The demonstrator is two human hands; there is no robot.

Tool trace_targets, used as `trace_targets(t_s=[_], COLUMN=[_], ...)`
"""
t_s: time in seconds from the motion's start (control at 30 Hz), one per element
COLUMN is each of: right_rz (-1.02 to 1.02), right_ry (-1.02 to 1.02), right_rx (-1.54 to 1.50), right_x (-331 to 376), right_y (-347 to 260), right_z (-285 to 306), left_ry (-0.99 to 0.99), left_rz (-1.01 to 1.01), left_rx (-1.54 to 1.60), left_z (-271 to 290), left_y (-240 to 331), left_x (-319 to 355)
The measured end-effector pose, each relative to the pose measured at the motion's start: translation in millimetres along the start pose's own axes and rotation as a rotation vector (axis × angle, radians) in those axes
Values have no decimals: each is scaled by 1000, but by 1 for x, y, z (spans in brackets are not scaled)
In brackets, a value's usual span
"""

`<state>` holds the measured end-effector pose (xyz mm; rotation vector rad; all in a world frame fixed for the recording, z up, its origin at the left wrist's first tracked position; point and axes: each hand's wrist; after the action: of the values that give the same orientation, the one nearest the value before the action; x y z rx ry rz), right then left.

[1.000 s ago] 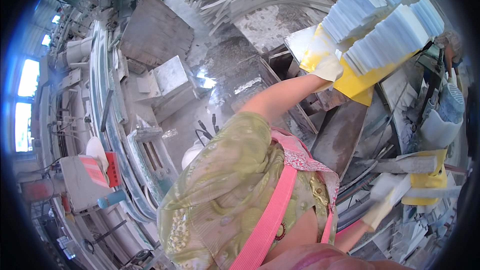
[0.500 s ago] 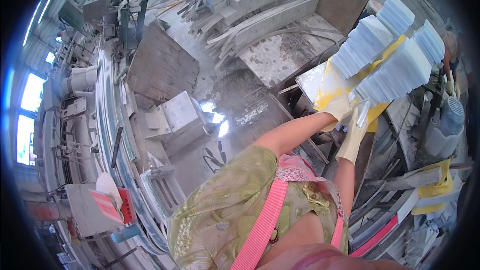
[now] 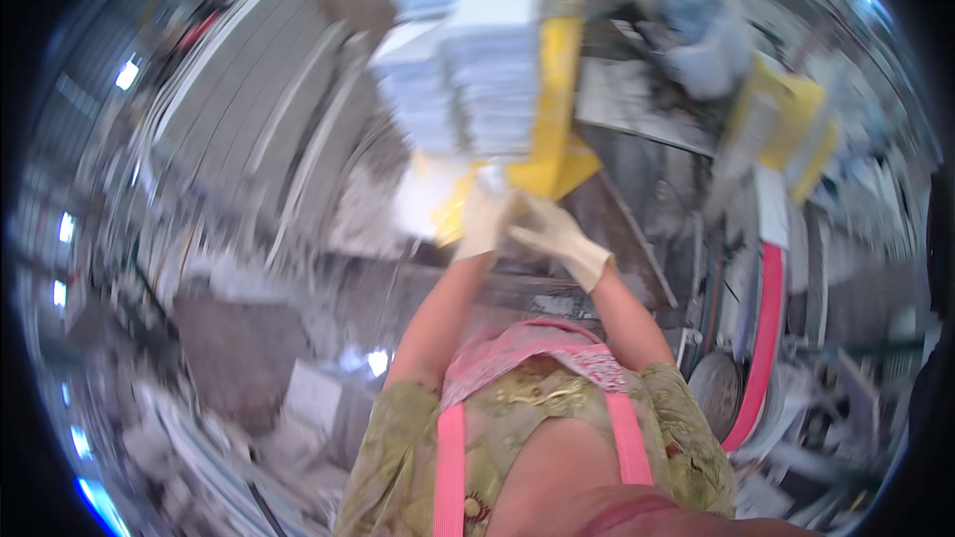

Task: The person repeatedly picks up white foam blocks from a pile and places them onto a growing stack on a yellow surface. The person also handles larger flat boards, moving them aside to access the foam blocks. The task continues with the person stacking more foam blocks one by one.

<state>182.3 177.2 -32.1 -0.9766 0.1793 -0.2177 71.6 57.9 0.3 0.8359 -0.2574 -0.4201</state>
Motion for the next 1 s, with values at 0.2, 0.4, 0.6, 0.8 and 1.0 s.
trace_targets(t_s=[0.2,0.4,0.6,0.8,1.0], right_rz=[-56,-541,-548,-577,-515], right_ry=[592,1035,952,924,931], right_rx=[42,302,651,786,837], right_x=[89,235,291,285,283], right_y=[79,147,166,166,162], right_z=[86,180,188,181,178], left_ry=[58,43,102,143,140], left_rz=[41,22,128,137,126], left_rx=[31,120,172,239,161], left_z=[13,4,3,2,1], left_y=[3,-5,0,7,-4], left_x=[3,-4,2,9,2])
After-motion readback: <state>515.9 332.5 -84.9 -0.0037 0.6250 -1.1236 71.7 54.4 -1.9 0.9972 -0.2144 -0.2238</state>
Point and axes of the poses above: each hand's wrist, its own x-axis away from the middle knuckle, its own z-axis out of the back of the hand, y = z × x, and after that the axes turned 2 degrees about -x, right-handed
